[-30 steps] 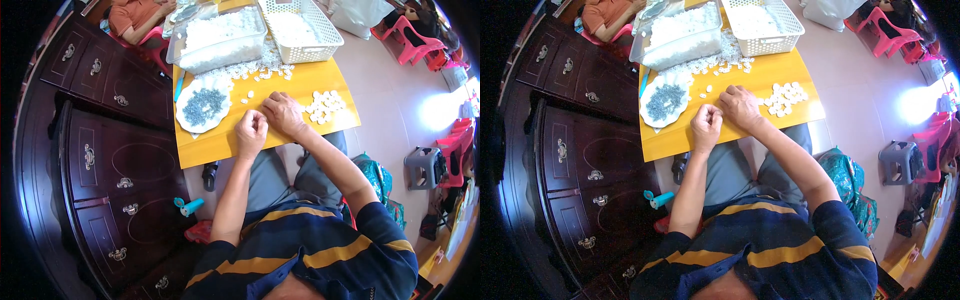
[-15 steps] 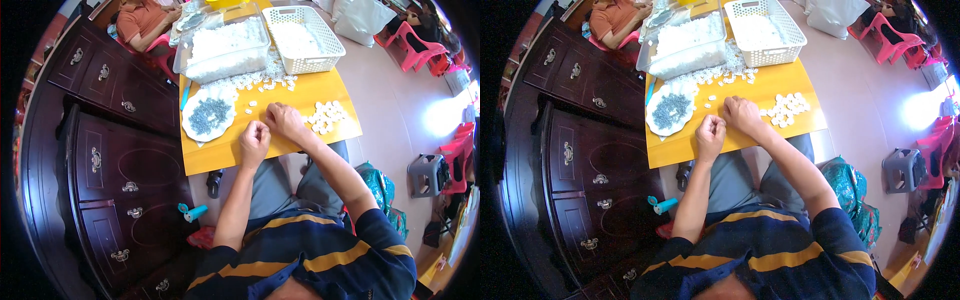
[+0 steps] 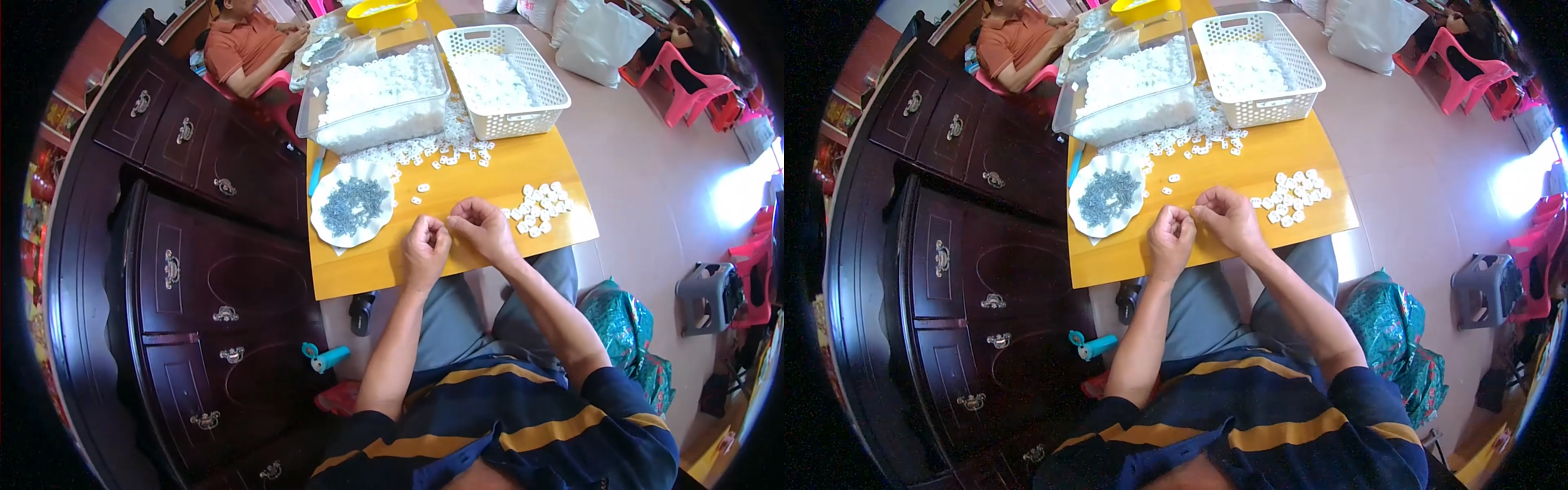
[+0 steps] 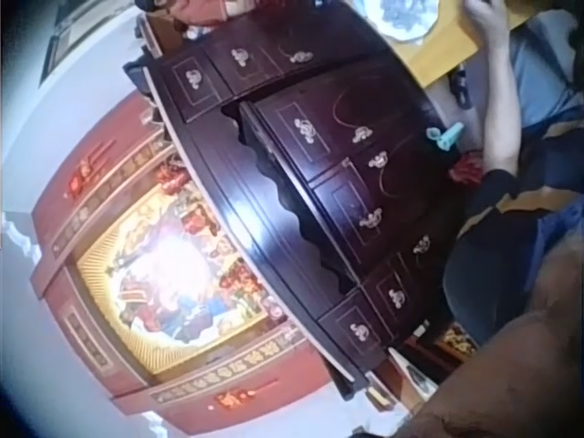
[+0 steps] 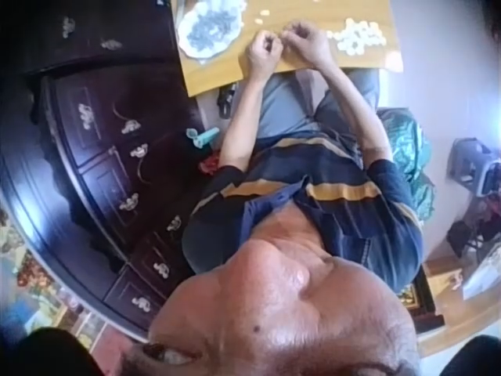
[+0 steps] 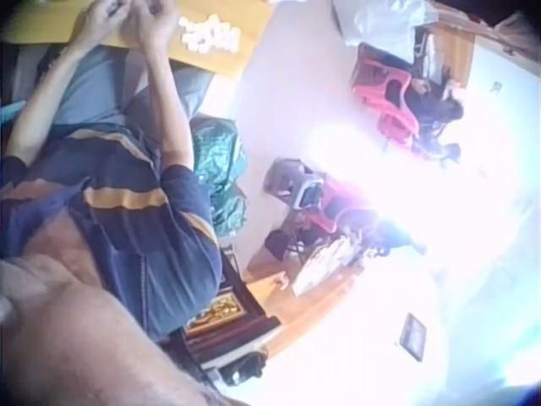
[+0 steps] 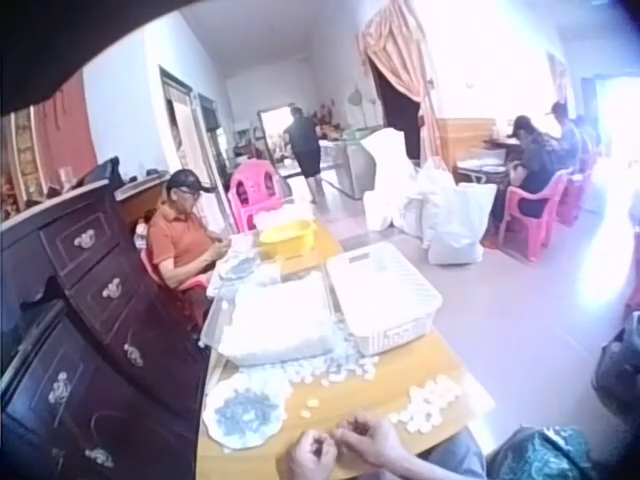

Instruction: Assembling small white plastic components by inserting metal pins or fasteners into them.

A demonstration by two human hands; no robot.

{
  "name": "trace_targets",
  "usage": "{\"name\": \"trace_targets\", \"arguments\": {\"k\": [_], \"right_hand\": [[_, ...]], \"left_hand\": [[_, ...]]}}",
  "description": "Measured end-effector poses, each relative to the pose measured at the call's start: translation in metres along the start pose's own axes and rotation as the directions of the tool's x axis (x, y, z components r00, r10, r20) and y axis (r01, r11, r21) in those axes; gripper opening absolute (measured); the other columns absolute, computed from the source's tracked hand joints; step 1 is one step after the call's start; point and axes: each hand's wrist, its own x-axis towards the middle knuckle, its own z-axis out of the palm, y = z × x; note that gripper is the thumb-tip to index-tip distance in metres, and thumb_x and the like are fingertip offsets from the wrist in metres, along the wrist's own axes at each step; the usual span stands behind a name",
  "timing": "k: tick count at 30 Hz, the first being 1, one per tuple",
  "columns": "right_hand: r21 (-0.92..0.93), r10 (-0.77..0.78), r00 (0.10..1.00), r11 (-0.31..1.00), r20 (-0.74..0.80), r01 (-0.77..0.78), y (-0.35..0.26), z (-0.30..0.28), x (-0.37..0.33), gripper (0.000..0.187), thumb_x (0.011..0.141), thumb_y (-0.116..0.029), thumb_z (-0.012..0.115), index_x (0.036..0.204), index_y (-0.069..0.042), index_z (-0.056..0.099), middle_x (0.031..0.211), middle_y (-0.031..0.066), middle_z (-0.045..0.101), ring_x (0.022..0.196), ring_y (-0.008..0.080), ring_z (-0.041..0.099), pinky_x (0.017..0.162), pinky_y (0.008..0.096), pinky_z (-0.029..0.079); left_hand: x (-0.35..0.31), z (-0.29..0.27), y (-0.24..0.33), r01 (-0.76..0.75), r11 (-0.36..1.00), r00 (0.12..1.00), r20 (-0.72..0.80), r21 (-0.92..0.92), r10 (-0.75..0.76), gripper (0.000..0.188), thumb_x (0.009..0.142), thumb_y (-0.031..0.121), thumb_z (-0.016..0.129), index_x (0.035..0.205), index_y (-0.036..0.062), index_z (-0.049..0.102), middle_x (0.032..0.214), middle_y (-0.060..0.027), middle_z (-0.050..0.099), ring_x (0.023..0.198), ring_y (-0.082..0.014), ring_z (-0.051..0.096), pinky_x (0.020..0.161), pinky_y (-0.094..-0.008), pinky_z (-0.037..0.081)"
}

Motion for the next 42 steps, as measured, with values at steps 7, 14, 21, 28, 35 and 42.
{"name": "trace_targets", "arguments": {"k": [7,14,21,28,35,42], "right_hand": [[0.232,0.059,0.998,0.97,0.035,-0.066,-0.002,0.0,-0.012,0.01,0.093,-0.005,0.072,0.1,-0.001,0.065,0.084,-0.0028,0.066,0.075,0.0028,0.06,0.067,0.0183,0.049],[0.314,0.177,0.982,0.931,0.063,-0.188,-0.011,-0.012,-0.022,0.008,0.097,-0.009,0.07,0.1,-0.003,0.065,0.083,-0.0035,0.065,0.072,0.0029,0.058,0.065,0.0189,0.047],[0.39,0.237,0.968,0.886,0.085,-0.251,-0.019,-0.013,-0.045,0.007,0.099,-0.011,0.068,0.1,-0.005,0.065,0.083,-0.004,0.064,0.073,0.0031,0.057,0.065,0.0196,0.046],[0.399,0.203,0.976,0.89,0.082,-0.219,-0.028,-0.022,-0.061,0.01,0.1,-0.011,0.067,0.105,-0.003,0.065,0.088,-0.001,0.069,0.079,0.0055,0.062,0.07,0.021,0.051],[0.306,0.26,0.949,0.902,0.18,-0.305,-0.023,-0.039,-0.068,0.02,0.103,-0.024,0.063,0.103,-0.004,0.066,0.087,0.0002,0.069,0.075,0.0066,0.062,0.069,0.0222,0.05],[0.338,0.37,0.885,0.825,0.283,-0.453,-0.028,-0.042,-0.067,0.022,0.103,-0.028,0.06,0.097,-0.007,0.065,0.08,-0.0019,0.065,0.069,0.0067,0.059,0.065,0.0222,0.048]], "left_hand": [[0.001,-0.001,-0.002,0.004,1.0,0.999,0.032,-0.011,-0.004,0.007,0.093,-0.001,0.065,0.09,0.0023,0.06,0.071,0.0046,0.055,0.06,-0.0005,0.047,0.053,-0.0206,0.039],[-0.008,0.001,0.024,-0.024,0.999,0.994,0.108,-0.031,0.027,0.005,0.095,-0.001,0.065,0.094,0.002,0.062,0.077,0.0042,0.058,0.066,-0.0007,0.05,0.058,-0.0194,0.042],[-0.017,0.005,0.03,0.053,0.978,0.994,0.106,-0.202,-0.032,0.011,0.091,-0.005,0.065,0.099,0.0003,0.06,0.084,-0.0022,0.064,0.067,-0.0059,0.059,0.061,-0.0225,0.049],[-0.018,0.008,0.039,0.057,0.972,0.987,0.158,-0.228,-0.021,0.014,0.091,-0.006,0.066,0.102,0.0,0.061,0.085,-0.0018,0.066,0.07,-0.0054,0.062,0.062,-0.0212,0.05],[-0.023,0.009,0.06,-0.108,0.993,0.976,0.193,0.038,0.099,0.02,0.088,-0.004,0.068,0.107,0.0017,0.066,0.089,-0.0136,0.071,0.074,-0.0243,0.072,0.066,-0.0324,0.056],[-0.024,0.009,0.067,-0.3,0.938,0.942,0.21,0.171,0.263,0.022,0.089,-0.004,0.07,0.11,0.0014,0.067,0.087,-0.0101,0.071,0.069,-0.0137,0.068,0.061,-0.026,0.053]]}}
